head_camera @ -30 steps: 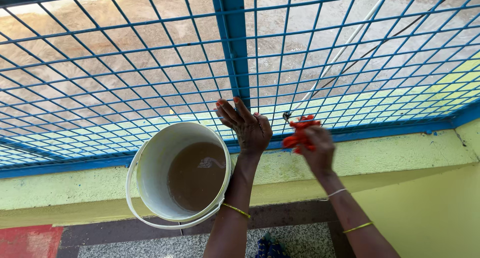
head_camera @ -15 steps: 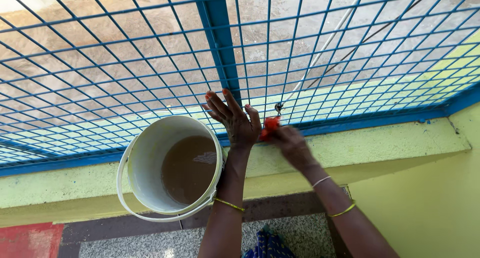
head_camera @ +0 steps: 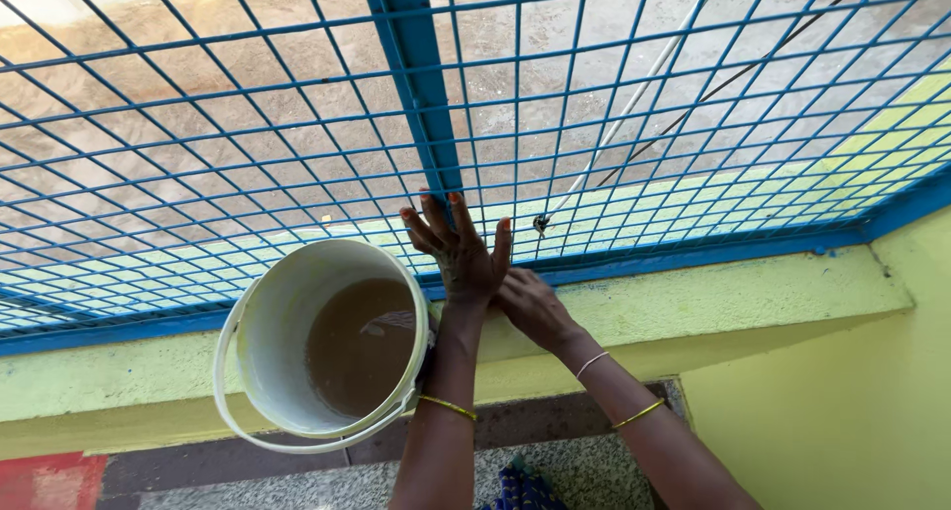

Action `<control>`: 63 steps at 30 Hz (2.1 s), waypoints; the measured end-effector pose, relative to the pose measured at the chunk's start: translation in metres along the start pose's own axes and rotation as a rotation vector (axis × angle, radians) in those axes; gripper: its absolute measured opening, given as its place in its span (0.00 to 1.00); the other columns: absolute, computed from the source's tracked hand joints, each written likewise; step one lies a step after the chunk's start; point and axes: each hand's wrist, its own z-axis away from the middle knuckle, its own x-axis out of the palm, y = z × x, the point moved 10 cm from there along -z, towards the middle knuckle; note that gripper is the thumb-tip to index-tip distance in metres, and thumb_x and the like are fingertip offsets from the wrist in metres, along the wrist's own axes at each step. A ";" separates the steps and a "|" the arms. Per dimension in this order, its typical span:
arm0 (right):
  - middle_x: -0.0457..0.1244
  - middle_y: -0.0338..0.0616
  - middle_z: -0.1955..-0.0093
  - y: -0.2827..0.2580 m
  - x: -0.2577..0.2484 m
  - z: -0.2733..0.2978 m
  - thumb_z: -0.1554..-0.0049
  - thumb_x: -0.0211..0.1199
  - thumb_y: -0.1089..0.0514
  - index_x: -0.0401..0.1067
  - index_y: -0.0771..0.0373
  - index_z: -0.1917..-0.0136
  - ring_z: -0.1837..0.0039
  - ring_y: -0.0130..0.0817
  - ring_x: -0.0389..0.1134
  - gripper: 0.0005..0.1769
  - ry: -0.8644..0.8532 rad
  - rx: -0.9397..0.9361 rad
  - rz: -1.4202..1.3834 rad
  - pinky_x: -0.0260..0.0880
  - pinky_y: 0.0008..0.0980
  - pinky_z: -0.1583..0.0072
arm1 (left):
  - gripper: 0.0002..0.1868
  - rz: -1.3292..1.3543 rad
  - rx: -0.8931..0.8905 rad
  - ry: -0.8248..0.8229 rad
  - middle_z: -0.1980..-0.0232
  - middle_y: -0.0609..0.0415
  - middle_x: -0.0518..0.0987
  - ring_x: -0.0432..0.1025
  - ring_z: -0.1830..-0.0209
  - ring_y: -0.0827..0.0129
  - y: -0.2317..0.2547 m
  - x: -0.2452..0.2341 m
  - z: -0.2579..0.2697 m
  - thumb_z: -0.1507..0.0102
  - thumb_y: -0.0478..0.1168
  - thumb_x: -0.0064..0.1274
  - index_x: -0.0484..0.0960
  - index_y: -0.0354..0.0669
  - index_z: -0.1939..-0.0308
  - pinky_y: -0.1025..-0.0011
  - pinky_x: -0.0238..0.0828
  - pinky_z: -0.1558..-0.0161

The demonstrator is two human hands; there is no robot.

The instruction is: The person wipes a blue wire mesh with a red cloth, repeatedly rinsing the cloth in a bucket of water and wringing it out before continuing to clean the mesh and the yellow wall below it.

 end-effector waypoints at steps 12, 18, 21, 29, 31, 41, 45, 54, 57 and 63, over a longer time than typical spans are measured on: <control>0.68 0.47 0.40 0.087 -0.089 0.088 0.48 0.67 0.67 0.74 0.63 0.47 0.33 0.41 0.66 0.14 -0.090 0.081 0.544 0.60 0.42 0.32 | 0.50 -0.136 -0.010 -0.022 0.14 0.44 0.30 0.20 0.14 0.43 0.002 -0.010 -0.008 0.29 0.65 0.46 0.33 0.56 0.15 0.31 0.19 0.21; 0.70 0.51 0.50 0.101 -0.130 0.104 0.52 0.73 0.58 0.75 0.67 0.55 0.42 0.44 0.69 0.14 0.022 0.263 0.613 0.59 0.53 0.39 | 0.44 -0.009 -0.176 0.023 0.13 0.41 0.33 0.25 0.12 0.43 0.026 -0.031 -0.014 0.27 0.57 0.46 0.37 0.54 0.16 0.33 0.16 0.18; 0.69 0.48 0.46 0.084 -0.094 0.093 0.45 0.65 0.71 0.76 0.63 0.48 0.38 0.44 0.68 0.11 0.064 0.267 0.537 0.70 0.43 0.34 | 0.42 0.039 -0.043 0.103 0.13 0.46 0.35 0.32 0.10 0.50 0.076 -0.030 -0.024 0.27 0.54 0.47 0.39 0.55 0.18 0.39 0.21 0.16; 0.67 0.48 0.39 0.063 -0.125 0.090 0.50 0.62 0.67 0.77 0.60 0.47 0.34 0.47 0.66 0.16 0.107 -0.039 0.564 0.66 0.45 0.34 | 0.33 0.040 0.488 -0.056 0.12 0.62 0.44 0.35 0.11 0.61 0.237 0.036 -0.085 0.25 0.47 0.46 0.51 0.68 0.17 0.44 0.11 0.18; 0.65 0.47 0.42 0.102 -0.134 0.108 0.45 0.63 0.66 0.77 0.60 0.50 0.38 0.42 0.66 0.09 -0.122 0.096 0.577 0.66 0.42 0.35 | 0.31 0.032 0.501 -0.062 0.12 0.62 0.41 0.34 0.11 0.59 0.240 0.045 -0.099 0.25 0.47 0.43 0.50 0.67 0.19 0.44 0.08 0.20; 0.69 0.44 0.48 0.187 -0.250 0.184 0.53 0.74 0.62 0.78 0.61 0.55 0.41 0.40 0.66 0.12 -0.003 0.454 0.681 0.64 0.45 0.38 | 0.28 -0.211 0.627 0.041 0.13 0.56 0.50 0.41 0.13 0.59 0.233 0.062 -0.093 0.25 0.48 0.35 0.57 0.59 0.19 0.40 0.15 0.19; 0.68 0.45 0.45 0.133 -0.310 0.181 0.49 0.72 0.65 0.75 0.63 0.48 0.35 0.41 0.65 0.14 0.447 0.369 0.550 0.67 0.44 0.34 | 0.27 -0.218 0.616 0.078 0.14 0.56 0.52 0.42 0.13 0.59 0.233 0.062 -0.093 0.25 0.50 0.33 0.59 0.60 0.20 0.41 0.17 0.19; 0.55 0.49 0.32 0.074 -0.310 0.075 0.39 0.68 0.66 0.74 0.54 0.31 0.29 0.47 0.56 0.24 0.775 0.118 0.536 0.61 0.42 0.30 | 0.29 -0.197 0.620 0.076 0.15 0.56 0.53 0.43 0.14 0.59 0.234 0.059 -0.093 0.24 0.48 0.31 0.59 0.59 0.17 0.43 0.18 0.19; 0.52 0.48 0.31 0.099 -0.248 0.092 0.41 0.66 0.67 0.75 0.48 0.30 0.26 0.50 0.52 0.28 0.663 0.199 0.591 0.51 0.49 0.23 | 0.29 -0.200 0.626 0.097 0.15 0.55 0.53 0.43 0.14 0.59 0.234 0.057 -0.092 0.23 0.51 0.30 0.59 0.59 0.17 0.43 0.18 0.19; 0.64 0.45 0.41 0.145 -0.183 0.160 0.53 0.68 0.73 0.79 0.59 0.52 0.39 0.46 0.65 0.16 0.519 0.494 0.408 0.70 0.42 0.37 | 0.27 -0.219 0.624 0.094 0.15 0.56 0.54 0.43 0.14 0.59 0.234 0.064 -0.088 0.24 0.48 0.32 0.58 0.58 0.20 0.44 0.19 0.18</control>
